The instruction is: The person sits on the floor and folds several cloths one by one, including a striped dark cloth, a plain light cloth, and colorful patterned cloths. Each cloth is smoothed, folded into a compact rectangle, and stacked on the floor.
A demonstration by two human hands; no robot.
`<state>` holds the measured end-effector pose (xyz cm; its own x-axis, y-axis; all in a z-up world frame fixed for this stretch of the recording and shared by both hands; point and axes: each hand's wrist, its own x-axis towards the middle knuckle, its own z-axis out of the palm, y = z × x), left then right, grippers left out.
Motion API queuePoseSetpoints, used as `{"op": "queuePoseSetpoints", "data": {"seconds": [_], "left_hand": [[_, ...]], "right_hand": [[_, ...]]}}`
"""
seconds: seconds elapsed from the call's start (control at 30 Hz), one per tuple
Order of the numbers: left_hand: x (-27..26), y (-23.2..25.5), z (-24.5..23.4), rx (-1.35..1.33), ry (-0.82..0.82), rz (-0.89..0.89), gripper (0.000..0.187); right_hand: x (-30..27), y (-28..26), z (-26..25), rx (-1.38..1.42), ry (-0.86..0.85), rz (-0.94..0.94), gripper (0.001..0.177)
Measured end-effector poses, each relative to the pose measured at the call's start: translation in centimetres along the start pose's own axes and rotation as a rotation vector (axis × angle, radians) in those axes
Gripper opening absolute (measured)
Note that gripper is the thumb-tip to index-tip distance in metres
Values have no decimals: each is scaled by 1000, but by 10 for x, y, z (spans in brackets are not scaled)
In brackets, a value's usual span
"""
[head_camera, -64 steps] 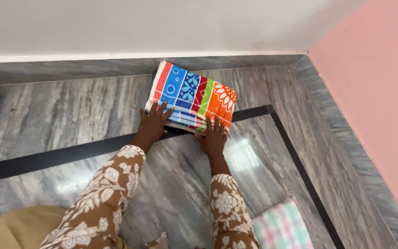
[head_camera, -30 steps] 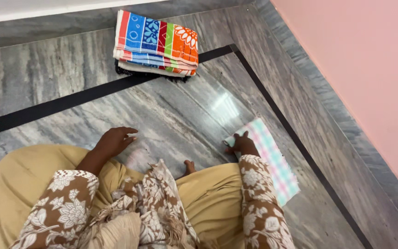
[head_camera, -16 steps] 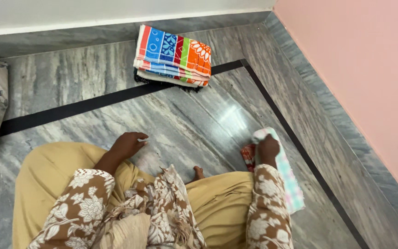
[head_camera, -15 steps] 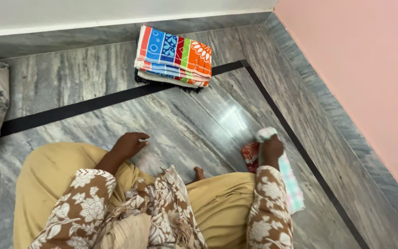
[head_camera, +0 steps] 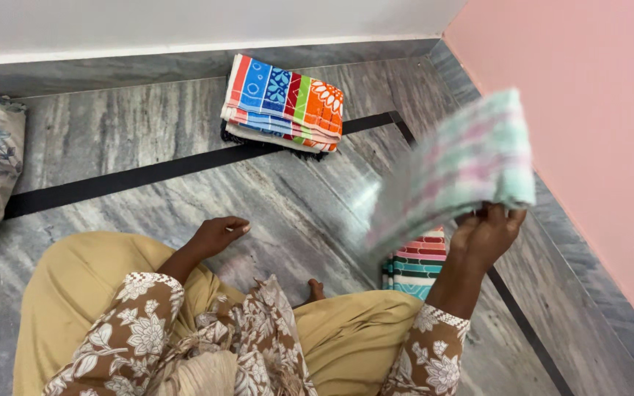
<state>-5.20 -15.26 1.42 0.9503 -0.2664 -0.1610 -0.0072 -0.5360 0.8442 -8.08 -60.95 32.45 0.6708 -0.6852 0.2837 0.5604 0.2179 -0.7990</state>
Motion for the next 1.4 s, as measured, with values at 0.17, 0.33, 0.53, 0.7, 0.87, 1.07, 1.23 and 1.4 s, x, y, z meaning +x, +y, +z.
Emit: {"op": "queuePoseSetpoints", "data": {"seconds": [0.17,0.33,0.53,0.7,0.87,1.07,1.23,1.4], "left_hand": [[13,-5,-3,-676,-3,-191,64],[32,-47,-17,-1047,422,-523,65],[34,-87,-23,-619,900,-883,68],[26,-60,-13,-38,447,-851,94],[20,-58,-5,332,346,-605,88],[27,-68,-6,373,285,-447,88],[29,-73,-7,383,248,-381,90],[33,-59,-8,357,277,-322,92]], "right_hand": [[21,50,6,446,-96,245,12],[1,194,-57,-251,-334,591,28],[2,240,-116,-1688,-1086,496,62],[20,217,-140,-1877,-1076,511,64],[23,205,-165,-1966,-1078,556,66],[31,208,-169,-1965,-1057,557,68],[36,207,-164,-2025,-1034,543,70],[33,223,-150,-2124,-970,426,72]]}}
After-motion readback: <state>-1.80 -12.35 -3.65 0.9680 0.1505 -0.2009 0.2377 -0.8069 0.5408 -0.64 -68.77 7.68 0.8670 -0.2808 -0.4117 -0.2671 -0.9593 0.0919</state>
